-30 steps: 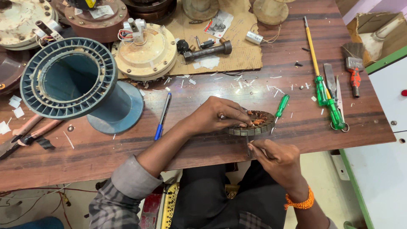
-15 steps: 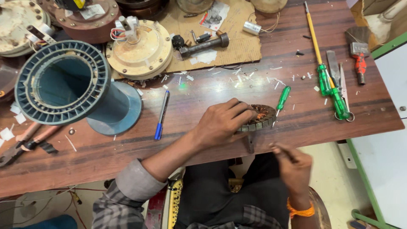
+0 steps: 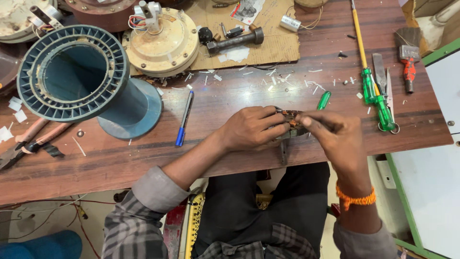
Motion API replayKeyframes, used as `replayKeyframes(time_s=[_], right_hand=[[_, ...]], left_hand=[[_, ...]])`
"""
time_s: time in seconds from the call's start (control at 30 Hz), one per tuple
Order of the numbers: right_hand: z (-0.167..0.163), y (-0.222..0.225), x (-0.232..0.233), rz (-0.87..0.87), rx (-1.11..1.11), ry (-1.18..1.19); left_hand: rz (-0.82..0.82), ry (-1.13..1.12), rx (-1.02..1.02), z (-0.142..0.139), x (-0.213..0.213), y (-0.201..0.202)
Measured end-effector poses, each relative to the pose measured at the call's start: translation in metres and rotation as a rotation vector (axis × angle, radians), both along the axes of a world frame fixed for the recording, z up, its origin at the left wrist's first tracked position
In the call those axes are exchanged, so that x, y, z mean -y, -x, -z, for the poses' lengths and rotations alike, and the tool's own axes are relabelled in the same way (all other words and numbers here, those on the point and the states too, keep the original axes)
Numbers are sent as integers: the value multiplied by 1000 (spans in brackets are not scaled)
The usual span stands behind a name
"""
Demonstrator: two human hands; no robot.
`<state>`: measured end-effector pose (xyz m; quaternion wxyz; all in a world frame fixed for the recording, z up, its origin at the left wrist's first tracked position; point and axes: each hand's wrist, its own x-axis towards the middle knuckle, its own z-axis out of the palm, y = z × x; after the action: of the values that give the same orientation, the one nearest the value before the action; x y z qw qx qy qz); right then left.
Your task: The person sits at a workbench and winds copper wire coils into the slots of a fan motor stator, pressing each coil down by hand and using a small screwdriver to seat the windings. They rotate the stator as they work around its slots, fitting the wire into place slot by slot.
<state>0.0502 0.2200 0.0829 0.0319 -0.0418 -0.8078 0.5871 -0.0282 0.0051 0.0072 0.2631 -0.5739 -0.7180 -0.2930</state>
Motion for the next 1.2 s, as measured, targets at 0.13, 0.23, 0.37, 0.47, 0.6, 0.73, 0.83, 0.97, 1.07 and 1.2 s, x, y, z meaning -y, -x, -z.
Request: replayKeyframes(time_s=[0.13,0.23,0.37,0.47,0.6,0.73,0.83,0.97,1.07,1.2], right_hand=[[-12,36,0,-61,0,-458],[-12,61,1,-158,-121,-665],[-7,77,3,-353,-334,-747],[-8,81,4,-369,-448,-840],[-12,84,4,-298,-463,-871],[-6,84,8,-288,-507,-919],[-2,81,13,-297,-506,-898],[-13,66,18,-265,-398,-928],[-29,39,16,-304,-242,-892],[-33,0,15,-291,-209,-876]], left_hand=[[0,48,-44,-1,0,1],[-36,30,-121,-2,1,0],[24,-42,19,5,1,1],[16,-204,510,14,-5,3],[93,-581,1244,21,-20,6],[-83,-536,1402,19,-30,6],[-123,-458,1391,20,-37,2],[100,-437,1329,24,-32,10],[108,-272,1141,23,-17,25],[157,-140,832,13,-4,33]])
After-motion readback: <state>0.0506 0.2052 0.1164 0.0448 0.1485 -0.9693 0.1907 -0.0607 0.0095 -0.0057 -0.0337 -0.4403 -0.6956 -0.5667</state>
